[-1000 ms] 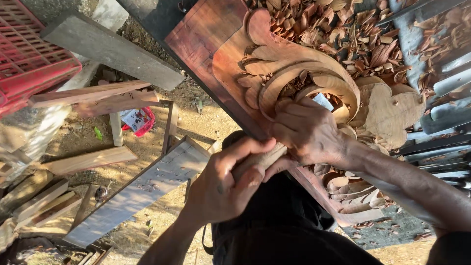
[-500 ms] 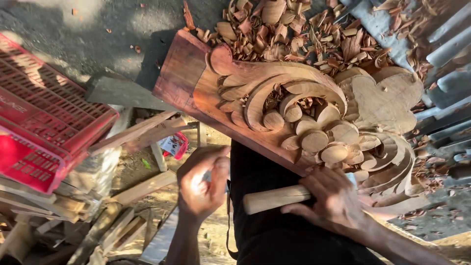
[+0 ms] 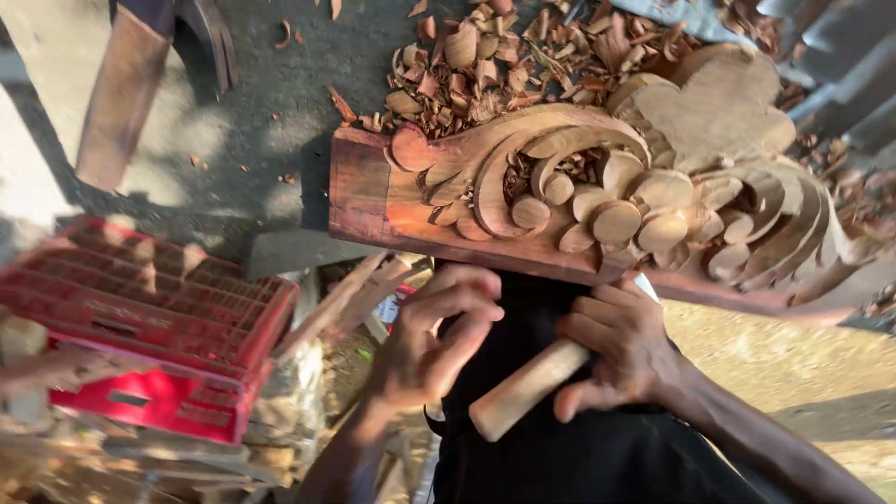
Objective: The person uses a chisel to carve decorative floral patterns into a large piece of wood.
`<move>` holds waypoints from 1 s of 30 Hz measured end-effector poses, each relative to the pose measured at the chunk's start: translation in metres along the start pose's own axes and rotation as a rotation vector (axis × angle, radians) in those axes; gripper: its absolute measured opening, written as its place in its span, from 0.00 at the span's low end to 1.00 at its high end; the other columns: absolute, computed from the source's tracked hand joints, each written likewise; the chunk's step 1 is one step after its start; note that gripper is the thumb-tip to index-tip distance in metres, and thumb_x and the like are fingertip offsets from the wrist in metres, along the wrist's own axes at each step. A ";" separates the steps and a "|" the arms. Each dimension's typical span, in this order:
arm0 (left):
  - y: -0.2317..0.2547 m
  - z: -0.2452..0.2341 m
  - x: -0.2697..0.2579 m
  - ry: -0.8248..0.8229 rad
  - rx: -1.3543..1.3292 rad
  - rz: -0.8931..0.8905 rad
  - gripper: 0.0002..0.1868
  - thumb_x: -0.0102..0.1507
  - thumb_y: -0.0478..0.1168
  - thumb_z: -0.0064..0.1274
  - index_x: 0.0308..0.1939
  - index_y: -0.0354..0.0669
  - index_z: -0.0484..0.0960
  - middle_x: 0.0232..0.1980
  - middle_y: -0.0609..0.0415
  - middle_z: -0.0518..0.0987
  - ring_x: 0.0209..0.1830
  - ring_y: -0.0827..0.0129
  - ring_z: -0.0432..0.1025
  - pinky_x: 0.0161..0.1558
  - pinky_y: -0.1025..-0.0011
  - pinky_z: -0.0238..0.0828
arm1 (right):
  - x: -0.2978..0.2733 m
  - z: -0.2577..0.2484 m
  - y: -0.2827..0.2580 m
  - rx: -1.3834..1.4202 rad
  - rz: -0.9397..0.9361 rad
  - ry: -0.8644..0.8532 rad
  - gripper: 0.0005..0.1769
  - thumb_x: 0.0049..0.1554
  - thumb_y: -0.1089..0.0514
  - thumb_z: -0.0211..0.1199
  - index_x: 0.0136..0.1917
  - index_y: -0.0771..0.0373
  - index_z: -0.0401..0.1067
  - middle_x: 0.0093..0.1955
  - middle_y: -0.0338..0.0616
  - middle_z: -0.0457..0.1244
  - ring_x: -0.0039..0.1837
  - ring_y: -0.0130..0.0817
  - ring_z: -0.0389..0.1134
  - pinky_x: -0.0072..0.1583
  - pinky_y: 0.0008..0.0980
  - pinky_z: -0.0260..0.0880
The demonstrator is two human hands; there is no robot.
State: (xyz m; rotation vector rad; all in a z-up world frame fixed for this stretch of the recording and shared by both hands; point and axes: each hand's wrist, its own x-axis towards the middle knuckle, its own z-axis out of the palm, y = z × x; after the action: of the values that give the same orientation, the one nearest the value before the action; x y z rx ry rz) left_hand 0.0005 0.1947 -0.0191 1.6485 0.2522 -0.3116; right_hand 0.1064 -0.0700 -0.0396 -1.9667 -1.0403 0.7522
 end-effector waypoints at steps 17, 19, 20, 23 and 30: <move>0.024 -0.063 0.037 -0.269 0.362 0.070 0.12 0.70 0.36 0.53 0.55 0.36 0.79 0.48 0.45 0.85 0.48 0.56 0.82 0.51 0.66 0.78 | 0.116 0.073 -0.009 -0.098 -0.035 0.573 0.14 0.62 0.56 0.62 0.34 0.55 0.68 0.33 0.37 0.57 0.39 0.38 0.58 0.46 0.41 0.53; 0.025 -0.064 0.041 -0.278 0.356 0.047 0.12 0.69 0.36 0.53 0.56 0.35 0.78 0.47 0.45 0.85 0.47 0.56 0.83 0.50 0.66 0.78 | 0.119 0.070 -0.009 -0.098 -0.006 0.581 0.15 0.62 0.56 0.62 0.33 0.55 0.67 0.32 0.38 0.57 0.39 0.39 0.58 0.47 0.41 0.54; 0.025 -0.065 0.043 -0.275 0.363 0.048 0.11 0.69 0.36 0.53 0.55 0.36 0.79 0.47 0.45 0.85 0.46 0.56 0.83 0.49 0.66 0.78 | 0.121 0.069 -0.010 -0.092 0.001 0.584 0.16 0.62 0.55 0.62 0.33 0.55 0.67 0.32 0.38 0.57 0.39 0.39 0.58 0.46 0.41 0.54; 0.029 -0.068 0.046 -0.283 0.387 0.063 0.10 0.69 0.35 0.53 0.53 0.37 0.79 0.46 0.45 0.85 0.45 0.56 0.83 0.48 0.66 0.78 | 0.124 0.066 -0.014 -0.080 0.008 0.589 0.16 0.60 0.53 0.62 0.31 0.55 0.67 0.31 0.37 0.57 0.38 0.39 0.58 0.46 0.41 0.54; 0.036 -0.071 0.057 -0.287 0.447 0.152 0.10 0.67 0.34 0.54 0.52 0.35 0.80 0.47 0.43 0.84 0.47 0.52 0.82 0.47 0.64 0.79 | 0.128 0.064 -0.009 -0.074 0.005 0.600 0.16 0.62 0.54 0.61 0.33 0.54 0.68 0.31 0.34 0.59 0.37 0.37 0.59 0.44 0.41 0.53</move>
State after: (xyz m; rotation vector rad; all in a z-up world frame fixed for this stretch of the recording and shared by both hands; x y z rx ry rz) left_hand 0.0706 0.2604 0.0009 2.0206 -0.1725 -0.5100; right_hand 0.1164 0.0658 -0.0840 -2.0664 -0.7013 0.0979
